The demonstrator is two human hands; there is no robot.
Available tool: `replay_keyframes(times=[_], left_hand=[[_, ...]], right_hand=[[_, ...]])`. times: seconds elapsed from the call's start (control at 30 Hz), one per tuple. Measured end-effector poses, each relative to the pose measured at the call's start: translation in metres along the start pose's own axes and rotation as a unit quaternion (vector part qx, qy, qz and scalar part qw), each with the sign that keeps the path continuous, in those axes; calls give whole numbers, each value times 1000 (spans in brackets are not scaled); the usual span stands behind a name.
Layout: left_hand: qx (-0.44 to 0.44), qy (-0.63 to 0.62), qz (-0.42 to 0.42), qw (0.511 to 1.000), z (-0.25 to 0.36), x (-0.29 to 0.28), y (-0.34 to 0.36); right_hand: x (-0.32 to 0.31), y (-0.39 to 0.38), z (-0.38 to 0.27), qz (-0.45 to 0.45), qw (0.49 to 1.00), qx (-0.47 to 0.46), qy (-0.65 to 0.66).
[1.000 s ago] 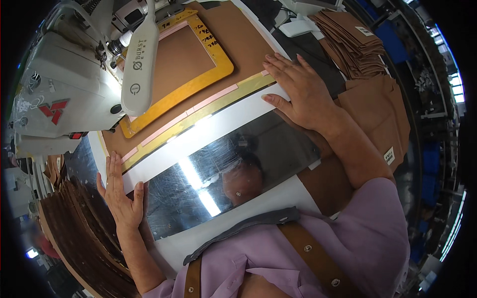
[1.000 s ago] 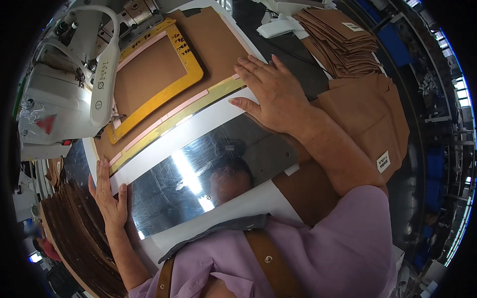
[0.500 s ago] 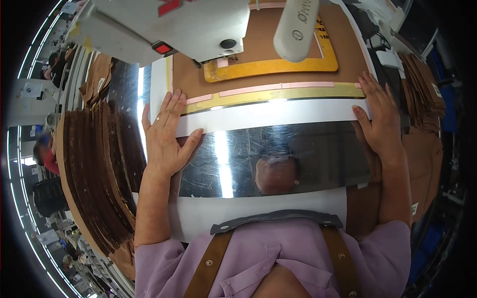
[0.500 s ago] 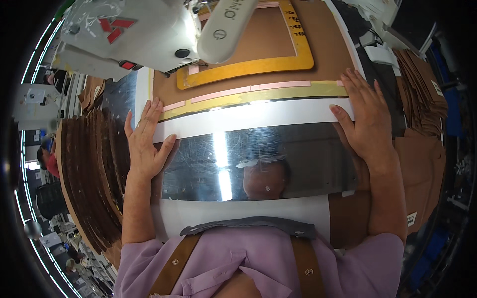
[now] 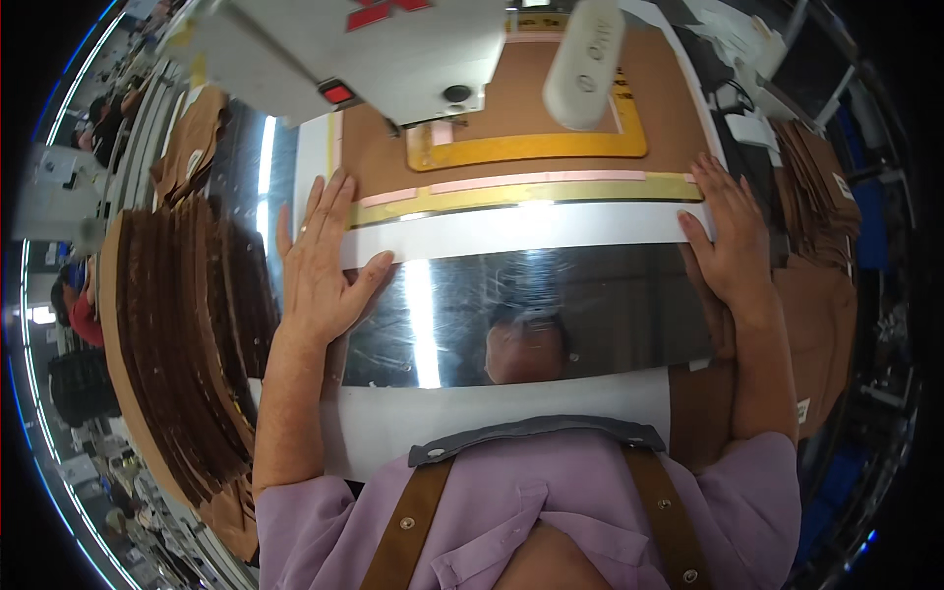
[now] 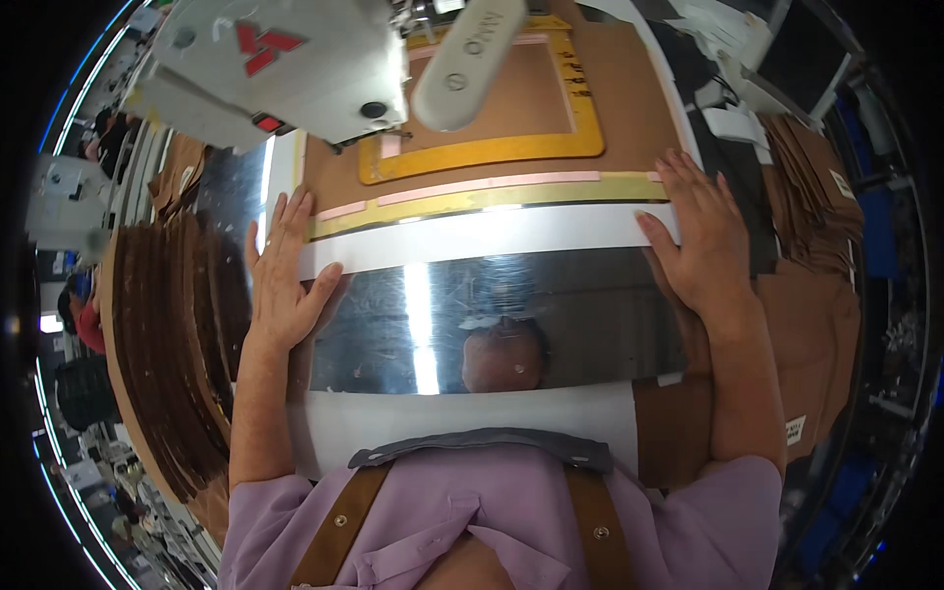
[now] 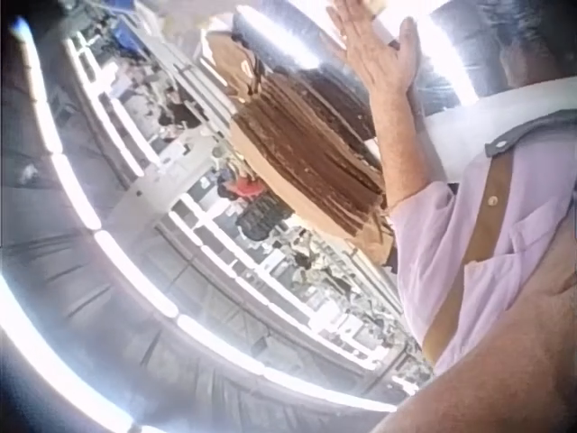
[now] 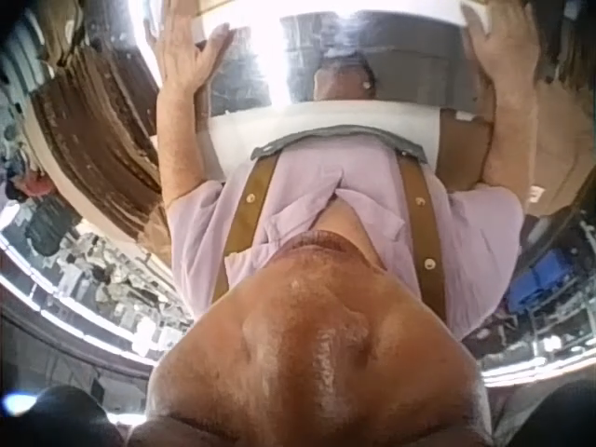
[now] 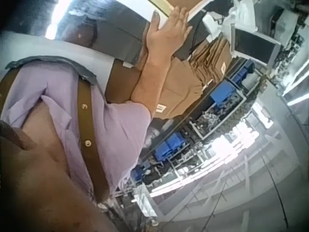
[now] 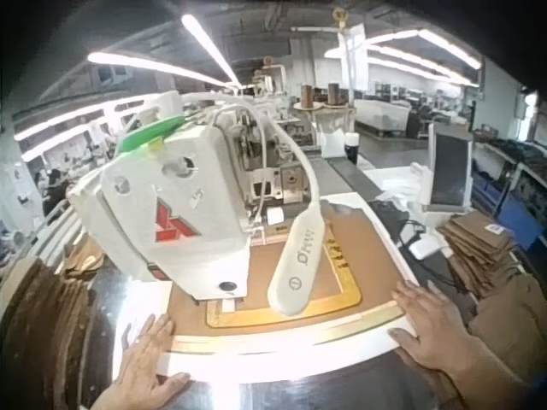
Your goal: Operating an industrial sewing machine to assemble leather bags.
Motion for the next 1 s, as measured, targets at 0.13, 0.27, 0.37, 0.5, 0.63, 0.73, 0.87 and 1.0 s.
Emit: replay_keyframes(times=[0.13,0.27,0.37,0.5,0.63,0.73,0.87,1.0], left_hand=[[-20,3,-25,999,-7,0,-4],[-6,62,3,998,-8,1,-4],[-7,75,24,997,-15,7,-6],[-22,67,63,995,-24,9,-16],[-22,56,78,995,-19,11,-10],[-16,54,74,996,-19,11,-11],[-9,47,64,997,-19,18,-8],[-14,50,57,997,-17,8,-9]], right_hand=[[5,6,-4,25,999,-18,16],[3,2,4,25,1000,-10,3],[-12,0,20,38,999,-25,-1],[-65,10,65,157,986,49,-12],[-113,2,128,145,971,169,-91],[-108,-6,167,65,951,242,-183],[-96,-8,175,23,953,231,-196],[-102,-2,161,23,958,213,-192]])
Point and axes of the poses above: each hand's wrist, its own y-axis towards the middle knuckle, its own x-axis out of the palm, z = x × y, the point moved 1 cm from there along y, towards the middle knuckle, and after that the axes turned 6 degrees about y, right-handed, at the moved point
